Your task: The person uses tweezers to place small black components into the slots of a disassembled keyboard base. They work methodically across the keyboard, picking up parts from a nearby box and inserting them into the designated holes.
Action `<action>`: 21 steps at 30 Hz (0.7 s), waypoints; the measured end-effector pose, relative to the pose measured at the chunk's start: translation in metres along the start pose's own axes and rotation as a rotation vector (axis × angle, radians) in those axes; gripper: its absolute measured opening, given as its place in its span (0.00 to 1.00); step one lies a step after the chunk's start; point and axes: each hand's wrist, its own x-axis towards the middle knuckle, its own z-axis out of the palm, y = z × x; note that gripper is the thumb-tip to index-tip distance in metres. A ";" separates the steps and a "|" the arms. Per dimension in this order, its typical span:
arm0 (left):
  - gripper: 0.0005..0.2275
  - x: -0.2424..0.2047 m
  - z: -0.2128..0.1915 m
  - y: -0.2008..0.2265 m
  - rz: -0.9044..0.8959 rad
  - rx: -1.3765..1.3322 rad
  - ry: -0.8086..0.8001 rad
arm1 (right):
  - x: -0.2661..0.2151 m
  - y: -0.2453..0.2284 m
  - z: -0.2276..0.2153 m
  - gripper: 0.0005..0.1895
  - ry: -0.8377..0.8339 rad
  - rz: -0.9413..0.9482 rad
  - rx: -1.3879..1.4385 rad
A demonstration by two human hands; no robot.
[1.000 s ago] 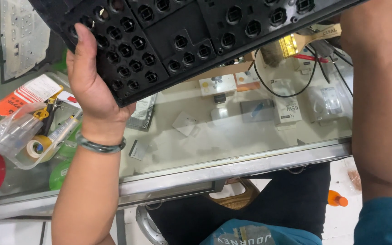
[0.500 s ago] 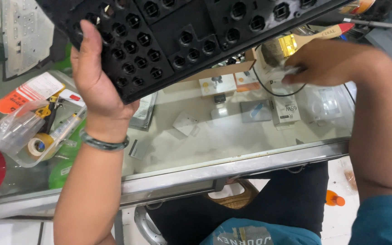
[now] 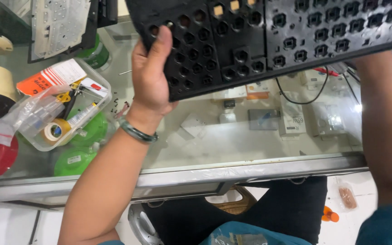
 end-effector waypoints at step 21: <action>0.16 -0.041 0.001 -0.042 -0.241 0.615 -0.128 | -0.104 -0.151 -0.125 0.22 0.150 -0.094 0.496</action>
